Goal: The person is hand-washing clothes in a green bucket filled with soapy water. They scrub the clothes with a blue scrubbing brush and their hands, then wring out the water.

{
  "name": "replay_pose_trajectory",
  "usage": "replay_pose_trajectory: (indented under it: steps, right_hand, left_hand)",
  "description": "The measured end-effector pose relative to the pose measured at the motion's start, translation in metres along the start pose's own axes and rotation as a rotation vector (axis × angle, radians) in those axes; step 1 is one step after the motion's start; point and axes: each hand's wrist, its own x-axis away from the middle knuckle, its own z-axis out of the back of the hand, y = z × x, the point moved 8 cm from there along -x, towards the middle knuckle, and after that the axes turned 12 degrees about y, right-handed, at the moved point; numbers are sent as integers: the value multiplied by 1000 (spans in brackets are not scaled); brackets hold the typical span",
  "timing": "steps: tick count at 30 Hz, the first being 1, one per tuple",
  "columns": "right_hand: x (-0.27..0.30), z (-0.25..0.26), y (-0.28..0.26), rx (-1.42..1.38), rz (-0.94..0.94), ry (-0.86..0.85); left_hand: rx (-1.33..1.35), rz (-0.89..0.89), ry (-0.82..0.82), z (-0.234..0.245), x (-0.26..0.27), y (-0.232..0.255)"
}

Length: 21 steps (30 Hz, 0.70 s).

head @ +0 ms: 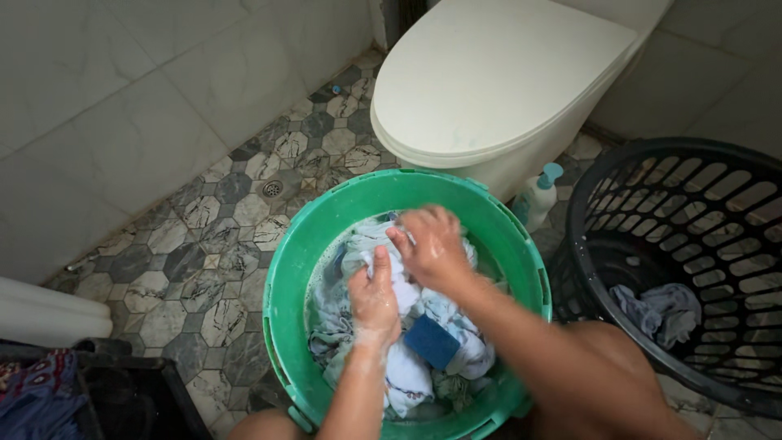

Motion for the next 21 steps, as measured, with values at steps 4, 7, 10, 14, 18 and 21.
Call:
replay_pose_trajectory:
  steps: [4,7,10,14,18,21]
  right_hand:
    - [4,27,-6,-422,-75,-303]
    - [5,46,19,-276,-280,-434]
    - [-15,91,78,-296,-764,-34]
    - [-13,72,45,-584,-324,-205]
    - [38,6,20,-245,-297,-832]
    - [22,28,30,-288,-312,-716]
  left_hand:
    - [14,58,-300,-19,4,24]
    - [-284,-103,-526,-27,12,30]
    - [-528,-131,-637,-14,14,16]
    - [-566,-150,-551,-14,18,11]
    - [-322,-80,-550,-27,21,46]
    - [-468,-121,-636,-29,27,57]
